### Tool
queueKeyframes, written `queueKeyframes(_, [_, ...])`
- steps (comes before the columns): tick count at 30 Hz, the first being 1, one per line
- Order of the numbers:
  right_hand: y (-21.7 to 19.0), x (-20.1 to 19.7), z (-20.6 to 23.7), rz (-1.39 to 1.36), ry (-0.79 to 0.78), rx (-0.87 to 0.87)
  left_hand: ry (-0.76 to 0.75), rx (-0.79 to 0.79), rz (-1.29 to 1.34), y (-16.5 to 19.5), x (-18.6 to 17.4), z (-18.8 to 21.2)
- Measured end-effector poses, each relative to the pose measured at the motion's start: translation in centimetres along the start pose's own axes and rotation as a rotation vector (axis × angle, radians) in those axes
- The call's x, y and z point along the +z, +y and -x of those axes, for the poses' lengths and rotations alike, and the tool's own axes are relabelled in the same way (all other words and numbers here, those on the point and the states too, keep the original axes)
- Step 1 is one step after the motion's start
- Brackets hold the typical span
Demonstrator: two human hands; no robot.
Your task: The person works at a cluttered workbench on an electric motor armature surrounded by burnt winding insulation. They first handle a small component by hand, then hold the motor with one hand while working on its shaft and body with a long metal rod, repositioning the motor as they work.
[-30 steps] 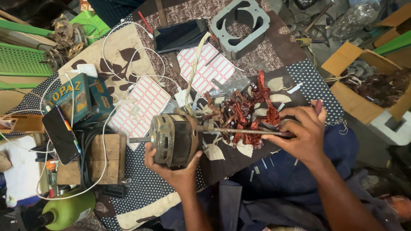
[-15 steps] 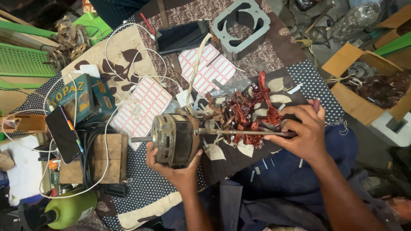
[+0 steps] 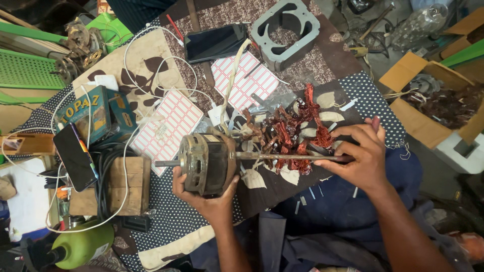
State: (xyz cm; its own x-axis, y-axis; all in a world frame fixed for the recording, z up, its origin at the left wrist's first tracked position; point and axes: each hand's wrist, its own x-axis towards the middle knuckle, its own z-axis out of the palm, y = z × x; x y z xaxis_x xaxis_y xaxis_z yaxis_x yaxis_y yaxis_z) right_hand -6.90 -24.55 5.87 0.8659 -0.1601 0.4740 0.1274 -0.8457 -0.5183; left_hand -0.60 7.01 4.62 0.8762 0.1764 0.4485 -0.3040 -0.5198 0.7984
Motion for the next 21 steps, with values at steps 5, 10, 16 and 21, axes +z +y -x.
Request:
queueKeyframes(5, [-0.27,0.18,-0.03,0.002,0.023,-0.028,0.004,-0.011,0.005,0.12,0.07,-0.01])
queueKeyframes(10, [-0.38,0.12,-0.11,0.011,0.015,-0.031,0.006,-0.022,0.003,0.21,0.11,-0.03])
queueKeyframes(16, [-0.44,0.04,-0.29,0.007,0.017,-0.048,0.025,-0.007,0.010,0.27,0.32,0.10])
queueKeyframes(21, [-0.51,0.03,-0.34,0.015,0.010,-0.051,0.041,0.013,-0.014,0.24,0.42,0.43])
